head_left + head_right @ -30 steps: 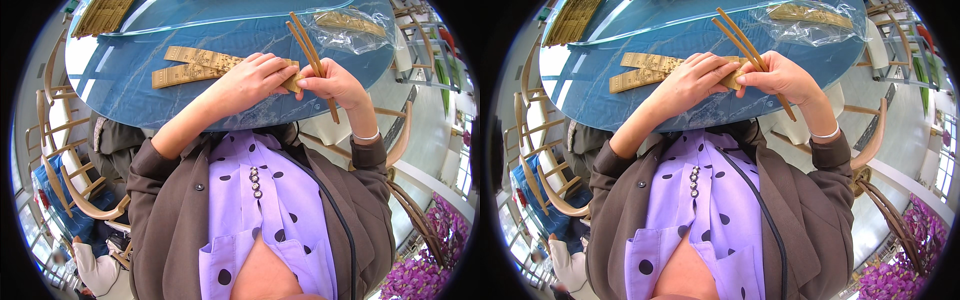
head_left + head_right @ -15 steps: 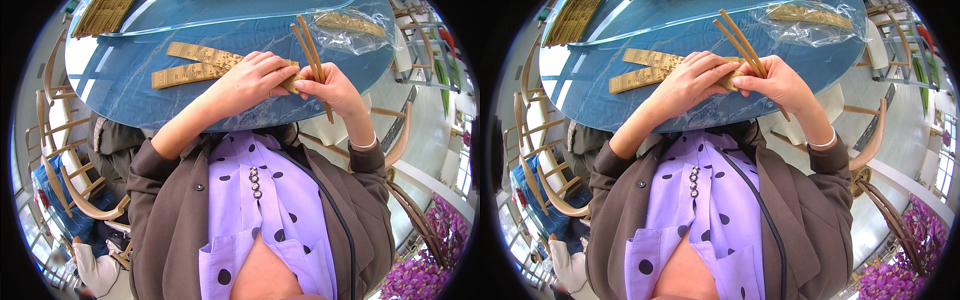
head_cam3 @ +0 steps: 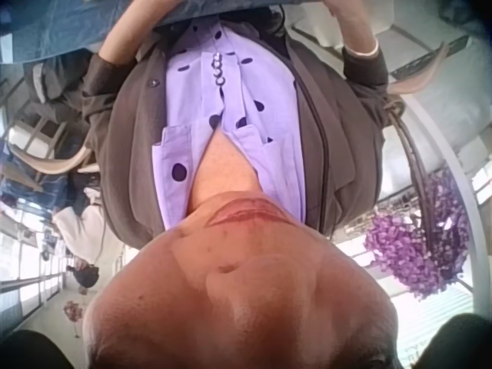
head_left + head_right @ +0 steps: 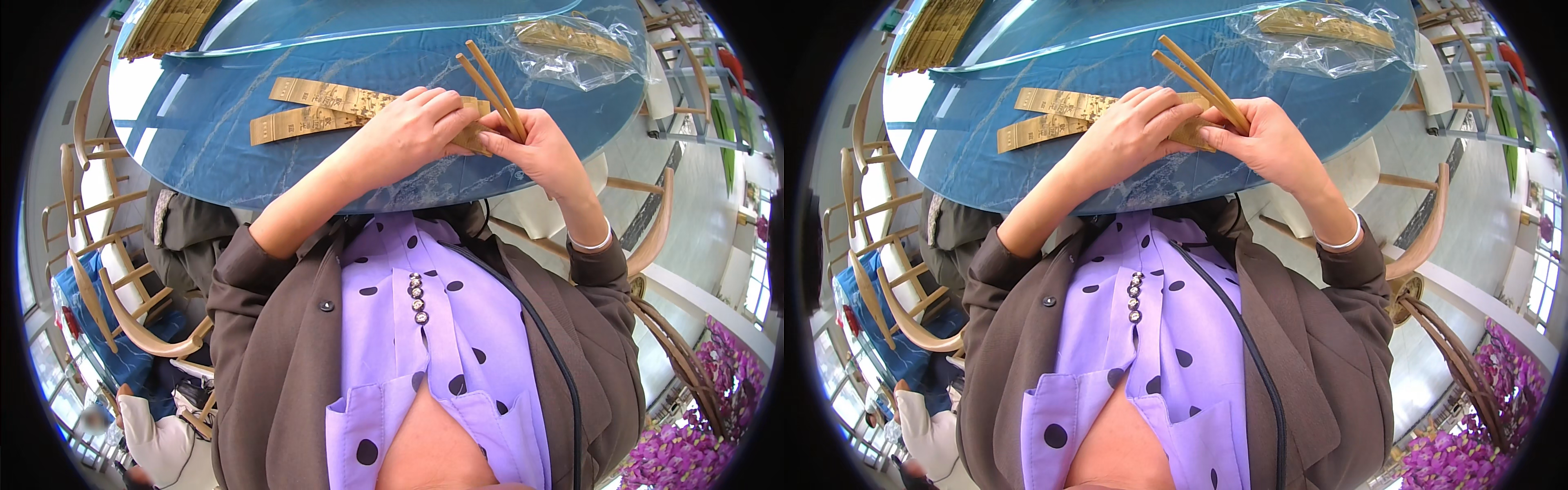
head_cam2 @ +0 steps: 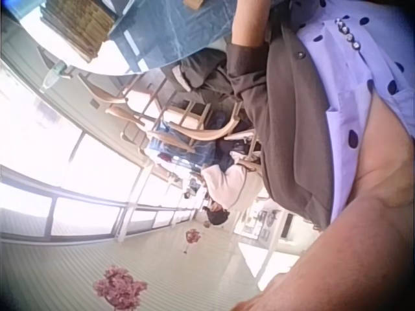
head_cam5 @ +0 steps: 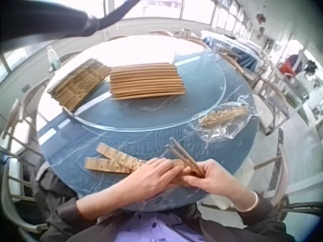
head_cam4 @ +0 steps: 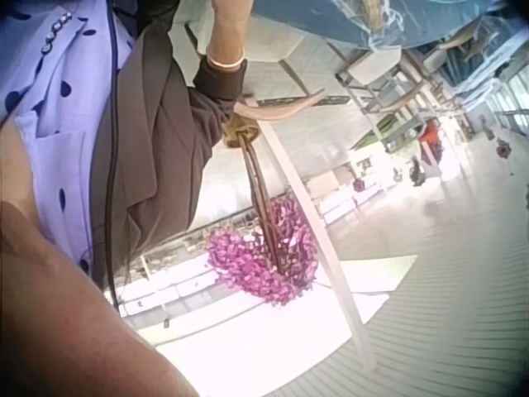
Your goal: The person repeatedly picks up thin bamboo strips from a table, aligns them with a wider bamboo piece, and secures them using a thin rod. The process is repeated multiple times with different strips, and the assembled pieces are placed back on the table.
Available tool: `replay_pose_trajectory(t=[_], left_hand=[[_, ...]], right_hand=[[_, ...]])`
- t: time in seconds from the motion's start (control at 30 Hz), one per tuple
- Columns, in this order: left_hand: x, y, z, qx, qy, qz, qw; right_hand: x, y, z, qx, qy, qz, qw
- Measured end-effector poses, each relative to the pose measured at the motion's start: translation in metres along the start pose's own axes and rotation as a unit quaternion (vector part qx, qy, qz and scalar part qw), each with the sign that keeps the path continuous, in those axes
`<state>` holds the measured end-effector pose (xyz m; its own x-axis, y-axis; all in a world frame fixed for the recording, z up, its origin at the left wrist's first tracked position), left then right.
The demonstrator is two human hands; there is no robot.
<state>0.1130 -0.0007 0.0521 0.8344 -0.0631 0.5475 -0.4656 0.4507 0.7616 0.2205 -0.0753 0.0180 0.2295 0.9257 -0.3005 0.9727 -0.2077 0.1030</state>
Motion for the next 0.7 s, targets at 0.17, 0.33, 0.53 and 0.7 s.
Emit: replay_pose_trajectory(t=[0.17,0.33,0.53,0.7], left_hand=[[0.002,0.008,0.003,0.022,-0.004,0.029,0.999],[0.001,0.011,-0.001,0.071,0.023,0.044,0.996],[0.005,0.019,0.001,0.116,0.012,0.048,0.992],[0.002,0.024,-0.004,0.097,0.021,0.045,0.994]], right_hand=[[0.006,0.002,-0.002,-0.038,0.014,0.012,0.999],[0.021,0.005,-0.011,-0.091,0.012,0.011,0.996],[0.035,0.006,-0.007,-0.067,0.010,-0.027,0.997],[0.033,0.011,-0.006,-0.056,0.010,-0.011,0.998]])
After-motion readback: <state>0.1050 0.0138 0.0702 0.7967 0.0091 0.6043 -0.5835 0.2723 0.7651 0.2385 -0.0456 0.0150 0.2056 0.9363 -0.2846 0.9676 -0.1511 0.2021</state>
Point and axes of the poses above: each hand's wrist, its own x-axis towards the middle knuckle, its own y-axis out of the back of the hand, z = x × y, the point moved 9 cm from there along x, towards the middle knuckle, and after that the axes turned 1 degree about -z, right-handed, at the moved point
